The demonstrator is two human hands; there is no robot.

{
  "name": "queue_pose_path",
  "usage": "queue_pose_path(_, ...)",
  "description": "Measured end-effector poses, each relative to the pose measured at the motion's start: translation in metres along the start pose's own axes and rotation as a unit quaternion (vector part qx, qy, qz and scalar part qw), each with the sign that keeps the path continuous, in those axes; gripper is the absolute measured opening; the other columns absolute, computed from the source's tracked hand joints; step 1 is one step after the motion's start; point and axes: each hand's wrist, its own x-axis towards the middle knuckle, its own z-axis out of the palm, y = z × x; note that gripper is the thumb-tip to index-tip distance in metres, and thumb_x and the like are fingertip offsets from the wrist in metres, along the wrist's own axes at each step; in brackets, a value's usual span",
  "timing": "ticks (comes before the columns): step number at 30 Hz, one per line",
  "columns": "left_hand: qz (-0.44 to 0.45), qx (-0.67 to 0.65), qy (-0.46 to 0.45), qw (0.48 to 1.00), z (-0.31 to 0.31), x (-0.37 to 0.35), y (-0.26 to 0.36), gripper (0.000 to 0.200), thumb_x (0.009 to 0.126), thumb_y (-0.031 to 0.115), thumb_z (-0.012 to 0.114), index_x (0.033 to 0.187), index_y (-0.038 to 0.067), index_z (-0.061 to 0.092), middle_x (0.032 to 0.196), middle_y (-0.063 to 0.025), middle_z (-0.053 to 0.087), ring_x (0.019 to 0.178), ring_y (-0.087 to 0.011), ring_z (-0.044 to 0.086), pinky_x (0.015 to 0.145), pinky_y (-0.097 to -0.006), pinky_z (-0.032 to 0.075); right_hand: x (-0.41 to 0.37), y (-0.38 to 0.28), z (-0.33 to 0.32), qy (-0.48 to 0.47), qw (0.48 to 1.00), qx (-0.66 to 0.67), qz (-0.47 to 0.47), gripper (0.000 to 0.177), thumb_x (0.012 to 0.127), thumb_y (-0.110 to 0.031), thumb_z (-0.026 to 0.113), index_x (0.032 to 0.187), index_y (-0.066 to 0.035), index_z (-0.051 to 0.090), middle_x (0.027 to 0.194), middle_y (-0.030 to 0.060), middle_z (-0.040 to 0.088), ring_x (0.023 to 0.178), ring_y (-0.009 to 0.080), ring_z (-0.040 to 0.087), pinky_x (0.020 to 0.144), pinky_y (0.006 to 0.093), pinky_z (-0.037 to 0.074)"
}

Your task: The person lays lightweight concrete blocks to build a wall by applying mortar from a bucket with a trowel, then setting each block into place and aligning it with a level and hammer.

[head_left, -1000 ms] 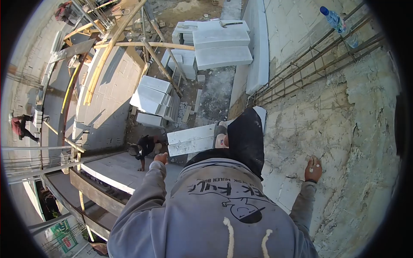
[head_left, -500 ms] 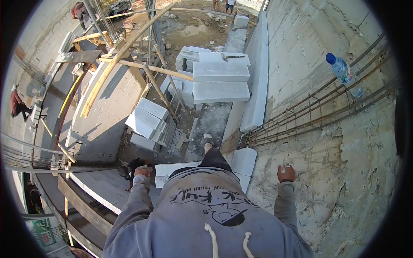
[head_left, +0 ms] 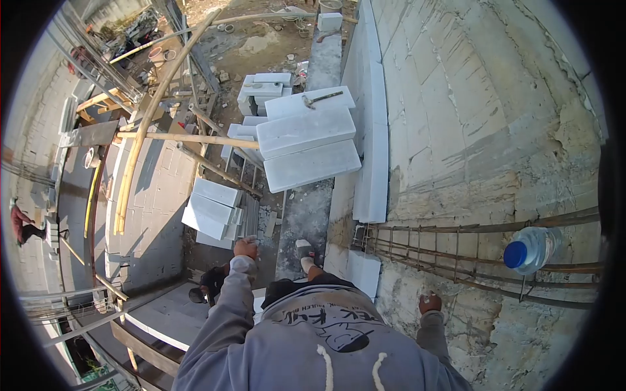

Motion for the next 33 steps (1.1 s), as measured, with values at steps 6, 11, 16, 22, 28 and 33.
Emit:
queue_pose_path(6,0.09,0.181,0.032,0.979,0.005,0.049,0.034,0.038,0.072,0.016,0.058,0.109,0.008,0.064,0.101,-0.0186,0.065,0.097,-0.0309,0.062,0.085,-0.0354,0.048,0.004,0.027,0.03,0.058,0.998,-0.021,0.033,0.044,0.074,-0.031,0.063,0.098,0.005,0.063,0.087,0.0255,0.063,0.086,0.0386,0.06,0.08,0.0432,0.048)
queue_pose_path(11,0.096,0.146,0.003,0.985,0.015,0.067,0.046,0.042,0.073,0.024,0.061,0.111,0.007,0.062,0.107,-0.0184,0.062,0.103,-0.0329,0.058,0.09,-0.0367,0.045,0.001,0.002,0.017,0.044,0.993,-0.017,0.111,0.044,0.074,-0.031,0.064,0.101,0.004,0.063,0.095,0.0245,0.063,0.091,0.0382,0.059,0.083,0.043,0.046)
queue_pose_path(16,0.138,0.394,-0.069,0.906,0.024,0.119,0.054,0.031,0.082,0.025,0.054,0.108,0.012,0.064,0.116,-0.0131,0.059,0.11,-0.0289,0.055,0.092,-0.0375,0.044,0.006,0.014,0.053,0.239,0.961,-0.035,0.132,0.036,0.076,-0.033,0.06,0.065,0.001,0.064,0.07,0.0231,0.061,0.073,0.0391,0.06,0.07,0.0477,0.048)
queue_pose_path(22,0.282,0.62,-0.151,0.716,0.035,0.211,0.132,0.026,0.087,0.026,0.048,0.106,0.019,0.064,0.112,-0.0092,0.061,0.105,-0.0288,0.057,0.09,-0.0417,0.045,0.02,0.005,0.102,0.123,0.908,0.032,0.4,0.046,0.078,-0.041,0.06,0.093,0.002,0.063,0.096,0.0242,0.063,0.091,0.0338,0.06,0.077,0.0453,0.048)
queue_pose_path(28,0.181,0.234,-0.081,0.952,0.039,0.256,0.273,0.033,0.083,0.029,0.051,0.102,0.007,0.066,0.101,-0.0139,0.065,0.099,-0.0288,0.061,0.084,-0.038,0.047,0.051,-0.119,0.114,-0.032,0.891,0.134,0.432,0.042,0.08,-0.04,0.059,0.095,-0.002,0.064,0.095,0.0198,0.064,0.089,0.0291,0.06,0.076,0.0422,0.047)
queue_pose_path(33,0.208,0.086,-0.125,0.966,0.035,0.318,0.333,0.038,0.082,0.033,0.058,0.104,0.002,0.065,0.088,-0.0108,0.067,0.079,-0.0201,0.063,0.076,-0.0324,0.049,0.086,-0.192,0.125,-0.096,0.911,0.204,0.346,0.039,0.082,-0.04,0.057,0.097,-0.004,0.064,0.094,0.0161,0.065,0.087,0.0253,0.06,0.075,0.0396,0.046)
